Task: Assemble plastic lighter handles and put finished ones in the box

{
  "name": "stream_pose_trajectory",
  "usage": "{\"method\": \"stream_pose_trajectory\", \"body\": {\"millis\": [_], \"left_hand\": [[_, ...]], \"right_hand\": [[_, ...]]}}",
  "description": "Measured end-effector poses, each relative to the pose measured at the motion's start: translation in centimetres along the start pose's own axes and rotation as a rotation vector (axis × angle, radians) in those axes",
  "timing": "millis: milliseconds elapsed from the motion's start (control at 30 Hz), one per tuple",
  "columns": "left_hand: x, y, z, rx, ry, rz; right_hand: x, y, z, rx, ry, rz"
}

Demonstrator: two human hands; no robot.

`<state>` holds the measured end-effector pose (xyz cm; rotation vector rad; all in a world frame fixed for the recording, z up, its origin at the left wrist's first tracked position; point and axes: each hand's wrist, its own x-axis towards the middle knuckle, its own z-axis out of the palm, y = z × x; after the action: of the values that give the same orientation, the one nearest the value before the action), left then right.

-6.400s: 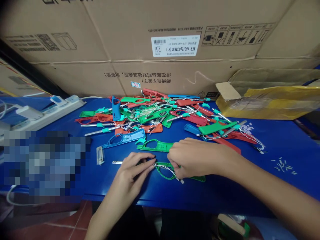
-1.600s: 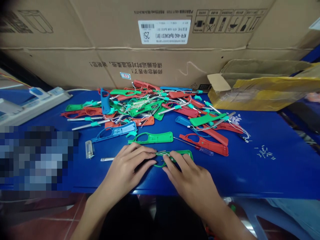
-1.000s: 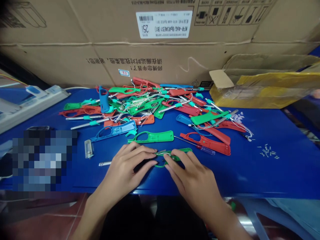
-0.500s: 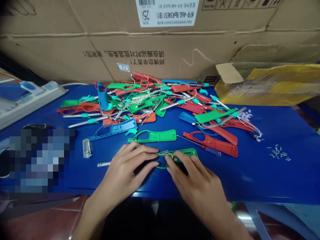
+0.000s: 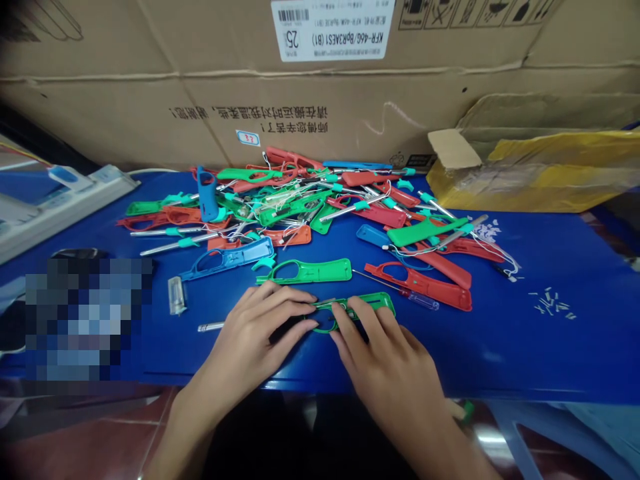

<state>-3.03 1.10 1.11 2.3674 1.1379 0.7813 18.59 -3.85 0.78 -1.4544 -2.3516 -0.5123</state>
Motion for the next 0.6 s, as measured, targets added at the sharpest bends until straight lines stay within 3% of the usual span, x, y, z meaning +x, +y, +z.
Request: {"method": "stream_pose_trajectory", "body": {"millis": [600], "left_hand": [[0.03, 0.03, 0.2, 0.034, 0.036, 0.026]], "right_hand": [[0.69, -1.01, 0.63, 0.17, 0.036, 0.199]]}}
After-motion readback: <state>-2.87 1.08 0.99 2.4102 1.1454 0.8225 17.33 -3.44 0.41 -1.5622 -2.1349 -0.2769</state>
